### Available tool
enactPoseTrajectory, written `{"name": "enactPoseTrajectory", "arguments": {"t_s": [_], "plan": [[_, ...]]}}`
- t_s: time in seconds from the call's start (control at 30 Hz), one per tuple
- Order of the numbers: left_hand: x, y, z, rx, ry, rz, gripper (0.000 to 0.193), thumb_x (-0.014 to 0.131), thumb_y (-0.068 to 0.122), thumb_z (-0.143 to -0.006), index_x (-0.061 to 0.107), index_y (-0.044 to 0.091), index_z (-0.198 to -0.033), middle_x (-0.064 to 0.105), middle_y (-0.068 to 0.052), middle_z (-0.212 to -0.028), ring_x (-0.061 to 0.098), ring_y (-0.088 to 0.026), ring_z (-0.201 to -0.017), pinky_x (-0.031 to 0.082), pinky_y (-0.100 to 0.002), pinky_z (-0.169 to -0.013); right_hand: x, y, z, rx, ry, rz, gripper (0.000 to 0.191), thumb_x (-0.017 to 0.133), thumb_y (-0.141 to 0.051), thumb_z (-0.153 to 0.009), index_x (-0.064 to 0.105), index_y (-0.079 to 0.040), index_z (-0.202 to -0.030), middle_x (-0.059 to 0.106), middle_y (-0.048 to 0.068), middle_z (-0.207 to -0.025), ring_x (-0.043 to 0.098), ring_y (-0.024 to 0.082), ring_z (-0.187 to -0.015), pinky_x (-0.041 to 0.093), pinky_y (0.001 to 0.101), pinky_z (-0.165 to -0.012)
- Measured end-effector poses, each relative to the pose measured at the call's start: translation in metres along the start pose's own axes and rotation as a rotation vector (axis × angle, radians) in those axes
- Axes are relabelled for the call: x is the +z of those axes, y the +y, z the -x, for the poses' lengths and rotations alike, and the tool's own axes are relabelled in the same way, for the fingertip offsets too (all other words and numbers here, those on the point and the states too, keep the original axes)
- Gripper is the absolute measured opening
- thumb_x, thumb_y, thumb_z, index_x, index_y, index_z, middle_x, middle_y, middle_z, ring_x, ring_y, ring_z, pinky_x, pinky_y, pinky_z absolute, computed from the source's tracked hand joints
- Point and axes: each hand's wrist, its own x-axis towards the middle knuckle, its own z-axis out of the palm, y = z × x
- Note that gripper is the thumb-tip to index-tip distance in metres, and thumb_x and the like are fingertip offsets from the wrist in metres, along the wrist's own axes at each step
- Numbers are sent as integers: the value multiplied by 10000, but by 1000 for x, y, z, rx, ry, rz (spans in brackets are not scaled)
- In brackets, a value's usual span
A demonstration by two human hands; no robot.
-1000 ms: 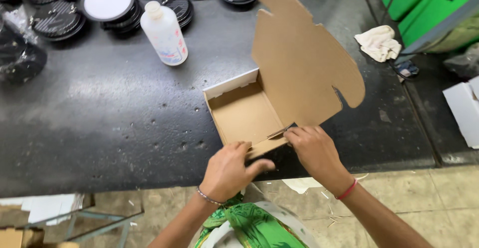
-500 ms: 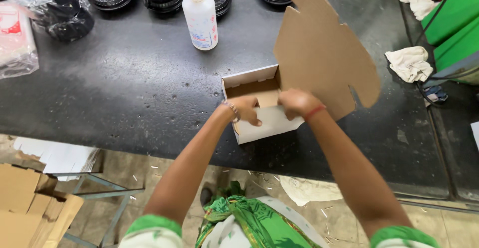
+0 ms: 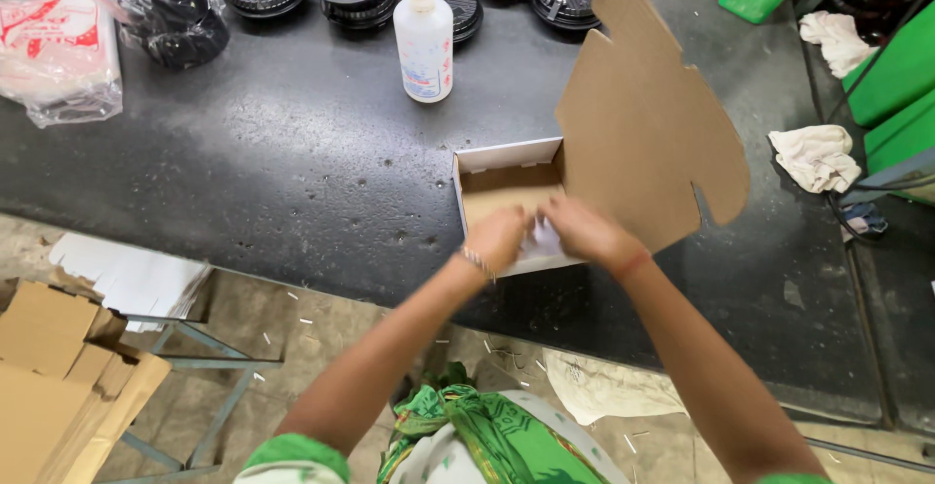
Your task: The person folds flat cardboard into white boxes, inserts a plastic-wrapped black circular object into each box, closes the flaps, and stacks the finished boxes on the table. The process is repeated multiple times with consistent hand movements.
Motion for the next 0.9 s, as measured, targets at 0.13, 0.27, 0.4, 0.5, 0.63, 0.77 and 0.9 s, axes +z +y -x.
{"name": "enactPoseTrajectory", "arguments": {"t_s": [0.13,0.27,0.4,0.5,0.63,0.77,0.9], "plan": [[38,22,38,74,275,-15,453,809,287,-748,638,-14,-1039,636,-182,-1031,637,-358,-979,526,-457,-833,10,-14,33,-85,122,-157,764,917,-158,-544,599,-48,-1230,604,158,-1243,578,391,-1149,497,494,-881],[50,22,37,-25,181,-103,307,762,287,-839,674,33,-988,653,-135,-985,657,-322,-934,538,-456,-775,8,-37,39,82,188,-128,522,893,-292,-654,665,-128,-1094,683,50,-1071,667,304,-1020,537,434,-859],[44,20,30,-67,144,-9,278,756,310,-870,701,47,-938,669,-128,-964,671,-316,-901,541,-459,-741,-2,-42,35,122,153,-160,483,902,-365,-638,693,-166,-1026,693,12,-1010,689,278,-980,555,435,-798],[42,24,32,-150,130,76,379,795,386,-779,717,19,-838,683,-154,-903,682,-345,-851,537,-477,-717,-5,-39,32,164,77,-144,412,889,-377,-671,704,-206,-997,692,-14,-1006,699,257,-967,570,430,-783],[40,31,32,-186,151,64,334,789,364,-799,733,35,-819,711,-172,-867,713,-352,-801,555,-470,-705,0,-36,30,172,47,-130,304,863,-380,-690,720,-225,-909,709,-22,-952,713,252,-931,579,433,-760],[34,30,24,-274,23,84,314,766,367,-836,764,55,-806,734,-183,-847,734,-352,-800,572,-458,-720,4,-32,24,223,-41,-77,210,823,-381,-758,744,-251,-902,731,-5,-954,718,279,-908,582,441,-770],[36,24,18,-329,-60,159,387,768,436,-818,776,50,-820,735,-195,-850,733,-369,-812,569,-471,-728,5,-25,17,271,-191,-84,119,782,-346,-805,767,-288,-909,774,-17,-964,747,261,-926,599,414,-812]]}}
